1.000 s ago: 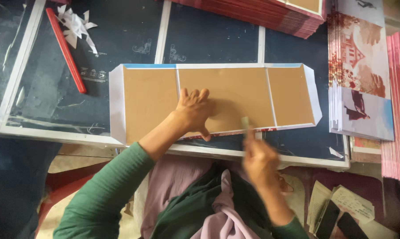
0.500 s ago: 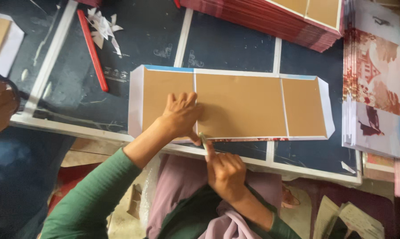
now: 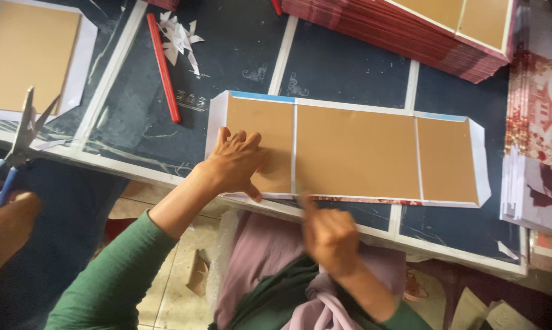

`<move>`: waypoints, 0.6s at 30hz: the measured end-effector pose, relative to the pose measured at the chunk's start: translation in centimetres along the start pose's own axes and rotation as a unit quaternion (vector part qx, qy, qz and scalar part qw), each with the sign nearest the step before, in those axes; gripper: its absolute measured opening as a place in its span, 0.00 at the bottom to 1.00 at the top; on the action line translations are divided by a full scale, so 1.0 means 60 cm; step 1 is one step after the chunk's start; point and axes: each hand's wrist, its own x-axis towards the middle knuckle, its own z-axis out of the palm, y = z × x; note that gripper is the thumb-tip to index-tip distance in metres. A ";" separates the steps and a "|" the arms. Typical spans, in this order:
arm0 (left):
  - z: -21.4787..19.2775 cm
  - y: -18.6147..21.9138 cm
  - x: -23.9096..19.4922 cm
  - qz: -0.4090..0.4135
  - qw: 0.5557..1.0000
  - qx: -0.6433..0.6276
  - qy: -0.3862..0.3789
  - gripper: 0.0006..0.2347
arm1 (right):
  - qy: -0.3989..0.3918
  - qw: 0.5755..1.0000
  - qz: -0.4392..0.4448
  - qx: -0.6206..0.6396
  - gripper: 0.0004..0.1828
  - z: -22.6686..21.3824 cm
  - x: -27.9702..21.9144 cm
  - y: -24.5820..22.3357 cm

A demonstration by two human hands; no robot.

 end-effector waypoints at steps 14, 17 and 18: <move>0.026 -0.050 -0.060 0.030 0.995 0.027 0.094 0.22 | -0.008 1.000 0.022 -0.014 0.20 0.023 0.013 0.021; 0.027 -0.044 -0.056 0.030 0.991 0.047 0.122 0.20 | -0.015 1.000 0.002 0.007 0.20 0.029 0.023 -0.001; 0.028 -0.044 -0.058 0.029 0.990 0.049 0.125 0.20 | -0.011 1.000 -0.001 0.006 0.20 0.036 0.032 -0.027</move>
